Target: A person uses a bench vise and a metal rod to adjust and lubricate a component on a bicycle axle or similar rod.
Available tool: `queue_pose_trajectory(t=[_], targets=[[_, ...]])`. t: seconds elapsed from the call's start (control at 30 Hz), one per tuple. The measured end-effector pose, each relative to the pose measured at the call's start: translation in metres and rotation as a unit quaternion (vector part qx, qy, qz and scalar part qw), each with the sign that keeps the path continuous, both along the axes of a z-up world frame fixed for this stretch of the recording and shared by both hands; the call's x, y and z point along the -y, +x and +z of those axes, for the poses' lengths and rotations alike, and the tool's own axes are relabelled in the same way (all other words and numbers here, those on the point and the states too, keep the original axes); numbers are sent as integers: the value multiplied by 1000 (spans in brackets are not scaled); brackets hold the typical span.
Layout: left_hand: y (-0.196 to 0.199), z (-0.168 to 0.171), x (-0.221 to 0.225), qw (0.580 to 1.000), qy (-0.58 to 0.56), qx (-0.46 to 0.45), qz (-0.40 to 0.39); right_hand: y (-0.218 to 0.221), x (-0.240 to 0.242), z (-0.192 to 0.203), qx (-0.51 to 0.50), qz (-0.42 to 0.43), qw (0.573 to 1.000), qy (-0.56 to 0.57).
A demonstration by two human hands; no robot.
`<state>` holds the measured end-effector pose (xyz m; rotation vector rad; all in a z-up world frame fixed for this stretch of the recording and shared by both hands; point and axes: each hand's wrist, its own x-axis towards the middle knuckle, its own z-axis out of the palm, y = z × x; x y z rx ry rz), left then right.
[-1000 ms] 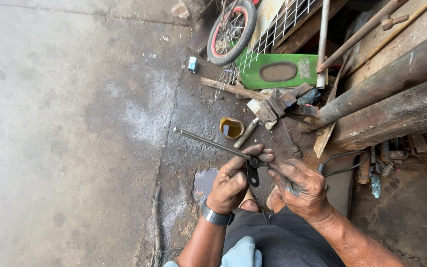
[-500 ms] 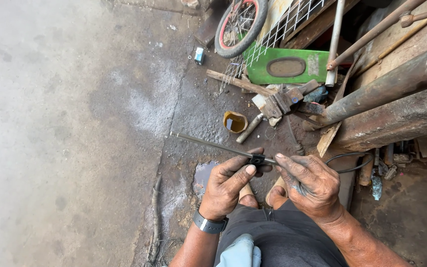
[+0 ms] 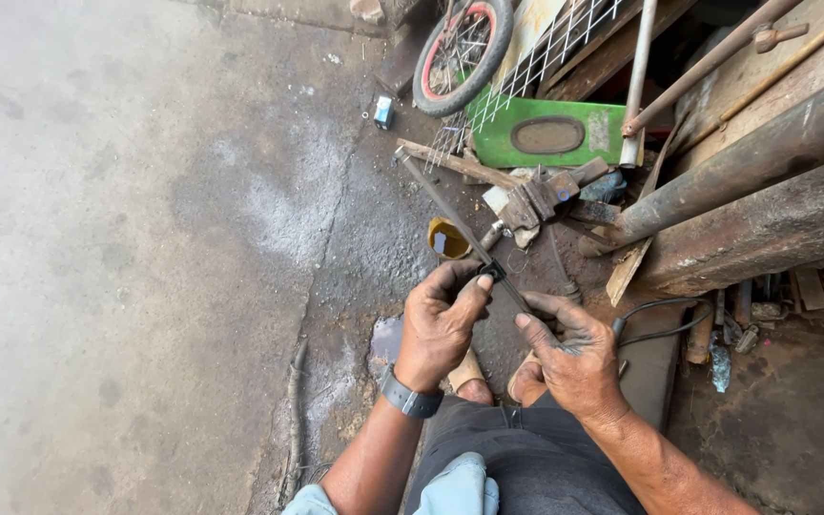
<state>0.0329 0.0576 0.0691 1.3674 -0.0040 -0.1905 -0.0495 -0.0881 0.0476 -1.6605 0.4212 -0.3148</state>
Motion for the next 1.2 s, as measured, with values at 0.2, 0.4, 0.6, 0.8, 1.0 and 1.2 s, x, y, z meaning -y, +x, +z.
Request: queue_pose_trajectory(t=[0.2,0.4,0.6,0.8,1.0,1.2], targets=[[38,52,0,978,99,142,-119,14,-6,8,57,-54,966,245],[64,118,2,959,70,212,-173,34,-9,68,151,-56,954,253],[59,144,-3,962,51,204,-174,36,-12,78,176,-45,945,272],[59,146,-20,961,94,179,-190,20,-11,49,131,3,947,295],[58,150,-38,953,124,202,-187,10,-13,29,122,19,946,298],[54,154,-42,941,169,197,-217,33,-15,54,138,16,950,280]])
